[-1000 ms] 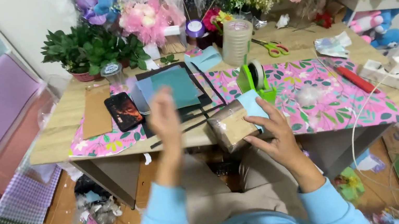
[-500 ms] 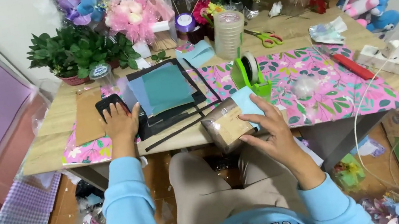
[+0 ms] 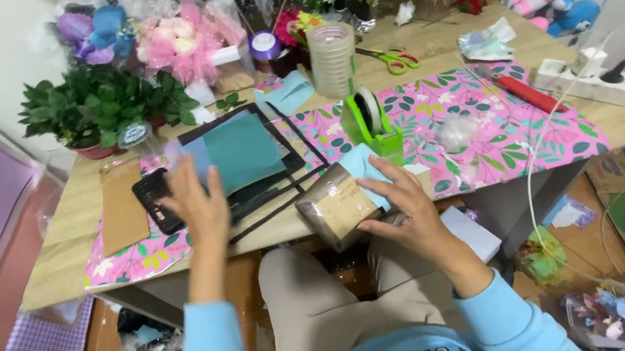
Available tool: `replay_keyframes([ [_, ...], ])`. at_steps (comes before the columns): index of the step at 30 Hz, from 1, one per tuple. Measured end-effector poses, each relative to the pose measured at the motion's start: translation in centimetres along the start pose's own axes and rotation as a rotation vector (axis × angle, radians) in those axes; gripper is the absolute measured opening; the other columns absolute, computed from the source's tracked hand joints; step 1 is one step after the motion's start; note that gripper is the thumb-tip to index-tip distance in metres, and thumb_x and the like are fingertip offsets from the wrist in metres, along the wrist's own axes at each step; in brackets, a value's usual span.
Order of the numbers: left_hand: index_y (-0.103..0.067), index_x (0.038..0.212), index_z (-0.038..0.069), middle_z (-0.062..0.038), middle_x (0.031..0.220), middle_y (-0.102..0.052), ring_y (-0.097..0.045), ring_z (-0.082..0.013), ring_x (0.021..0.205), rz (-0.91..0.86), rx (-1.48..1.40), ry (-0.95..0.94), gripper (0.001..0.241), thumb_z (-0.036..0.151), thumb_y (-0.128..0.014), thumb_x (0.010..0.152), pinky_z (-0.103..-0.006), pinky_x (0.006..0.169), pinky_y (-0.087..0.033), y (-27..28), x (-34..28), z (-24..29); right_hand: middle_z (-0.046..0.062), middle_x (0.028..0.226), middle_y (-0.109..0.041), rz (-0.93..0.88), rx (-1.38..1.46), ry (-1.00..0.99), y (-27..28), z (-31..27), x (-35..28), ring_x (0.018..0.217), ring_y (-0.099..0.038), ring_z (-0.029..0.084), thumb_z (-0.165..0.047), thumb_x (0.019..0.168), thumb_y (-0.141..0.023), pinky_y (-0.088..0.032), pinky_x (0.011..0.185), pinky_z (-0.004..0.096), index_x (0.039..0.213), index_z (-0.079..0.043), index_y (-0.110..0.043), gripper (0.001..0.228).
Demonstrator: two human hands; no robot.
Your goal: The person wraps a small rectangular box with light blue paper, folding the edges and securing them with tape. They then wrap a second, larger box with dark patterned paper, folding the sides and taping the seams.
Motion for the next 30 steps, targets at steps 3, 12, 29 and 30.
replay_keyframes([
  [3,-0.063,0.135,0.008,-0.019,0.142,-0.057,-0.046,-0.0415,0.14,-0.138,-0.425,-0.193,0.04,0.032,-0.058,0.104,-0.0609,0.117,-0.028,3.0,-3.6,9.8,0.017,0.155,-0.05,0.02,0.031,-0.065,-0.5,1.2,-0.9,0.142,-0.048,0.037,-0.041,0.066,-0.095,-0.036,0.117,0.054,0.15,-0.02,-0.053,0.096],
  [12,-0.053,0.136,0.0,-0.021,0.151,-0.049,-0.038,-0.0409,0.144,-0.368,-0.248,-0.297,0.071,0.032,-0.084,0.08,-0.0704,0.116,-0.011,3.9,-10.0,19.5,0.028,0.154,-0.045,0.256,0.555,-0.111,-0.1,1.8,-1.6,0.135,-0.053,0.041,0.003,0.09,-0.07,-0.048,0.11,0.052,0.164,-0.01,-0.008,0.098],
  [29,-0.05,0.149,0.041,-0.02,0.15,-0.041,-0.035,-0.0457,0.139,-0.44,0.087,-0.489,0.077,0.031,-0.079,0.079,-0.0794,0.102,-0.019,2.6,-8.6,19.4,0.012,0.121,-0.068,0.357,-0.087,0.123,0.2,-2.1,-1.9,0.112,-0.066,0.032,-0.022,0.076,-0.092,-0.051,0.097,0.045,0.118,-0.008,-0.071,0.049],
  [30,-0.048,0.15,0.042,-0.021,0.152,-0.039,-0.032,-0.0471,0.142,-0.514,0.08,-0.455,0.083,0.029,-0.081,0.075,-0.081,0.103,-0.014,2.1,-8.1,19.0,0.017,0.134,-0.063,0.331,-0.072,0.09,0.3,-2.4,-1.6,0.122,-0.062,0.035,-0.02,0.078,-0.09,-0.048,0.105,0.048,0.127,-0.006,-0.066,0.057],
])
Point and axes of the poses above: each hand's wrist, its own x-axis towards the middle knuckle, its own y-axis out of the back of the hand, z = x × y, the point moved 1 cm from there along x, towards the middle knuckle
